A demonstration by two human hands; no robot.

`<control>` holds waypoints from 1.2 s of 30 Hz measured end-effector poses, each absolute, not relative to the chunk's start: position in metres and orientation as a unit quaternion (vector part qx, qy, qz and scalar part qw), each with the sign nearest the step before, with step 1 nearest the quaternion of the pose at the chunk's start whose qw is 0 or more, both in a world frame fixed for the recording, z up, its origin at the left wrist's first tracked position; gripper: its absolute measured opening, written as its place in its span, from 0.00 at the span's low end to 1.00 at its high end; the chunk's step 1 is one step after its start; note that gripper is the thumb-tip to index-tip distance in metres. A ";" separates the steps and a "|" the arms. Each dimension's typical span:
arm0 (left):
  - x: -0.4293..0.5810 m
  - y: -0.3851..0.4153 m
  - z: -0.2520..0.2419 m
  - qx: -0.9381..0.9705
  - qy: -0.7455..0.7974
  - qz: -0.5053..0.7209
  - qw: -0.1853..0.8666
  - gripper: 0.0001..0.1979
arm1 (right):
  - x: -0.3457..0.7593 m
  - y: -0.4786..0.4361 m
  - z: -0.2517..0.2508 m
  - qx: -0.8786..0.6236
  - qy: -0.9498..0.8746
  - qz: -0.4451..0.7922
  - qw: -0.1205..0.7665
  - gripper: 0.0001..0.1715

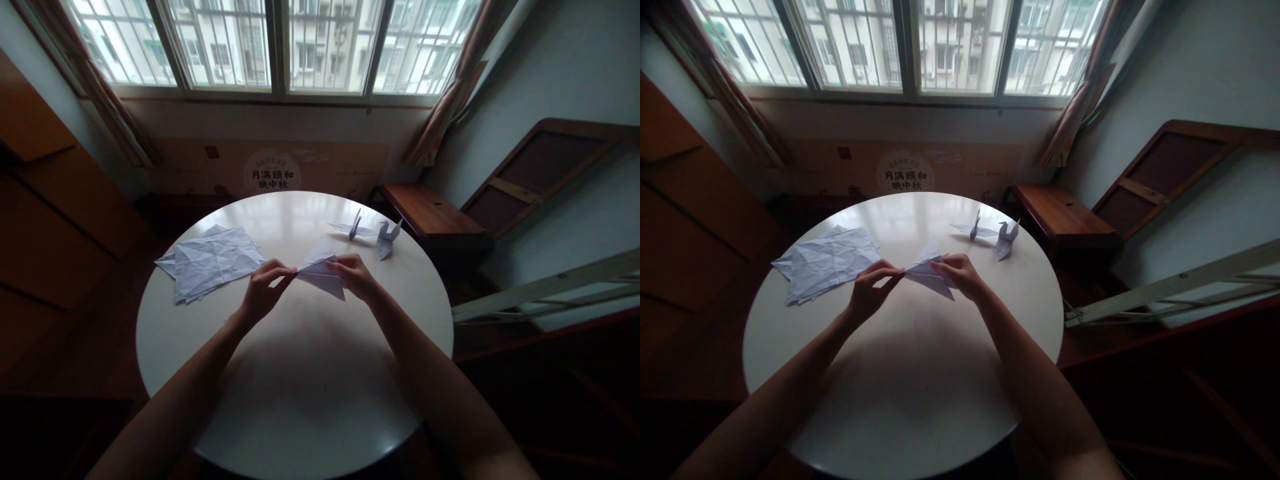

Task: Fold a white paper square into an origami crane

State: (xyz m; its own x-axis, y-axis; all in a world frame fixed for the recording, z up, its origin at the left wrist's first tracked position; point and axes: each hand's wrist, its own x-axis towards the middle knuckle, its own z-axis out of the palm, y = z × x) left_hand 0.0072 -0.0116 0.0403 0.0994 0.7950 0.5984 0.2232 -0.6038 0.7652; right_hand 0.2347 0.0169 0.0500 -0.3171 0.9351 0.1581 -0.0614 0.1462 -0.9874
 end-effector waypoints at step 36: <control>0.016 -0.006 0.025 0.573 0.454 0.488 0.477 0.25 | 0.230 0.035 0.032 -0.476 -0.549 0.523 0.446 0.19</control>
State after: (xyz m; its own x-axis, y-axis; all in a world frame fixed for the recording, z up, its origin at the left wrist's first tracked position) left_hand 0.0160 -0.0056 0.0246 0.1117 0.9857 0.1263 0.0552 -0.1331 0.9896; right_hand 0.2298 0.0348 0.0324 -0.1498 0.9887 -0.0088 0.0564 -0.0003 -0.9984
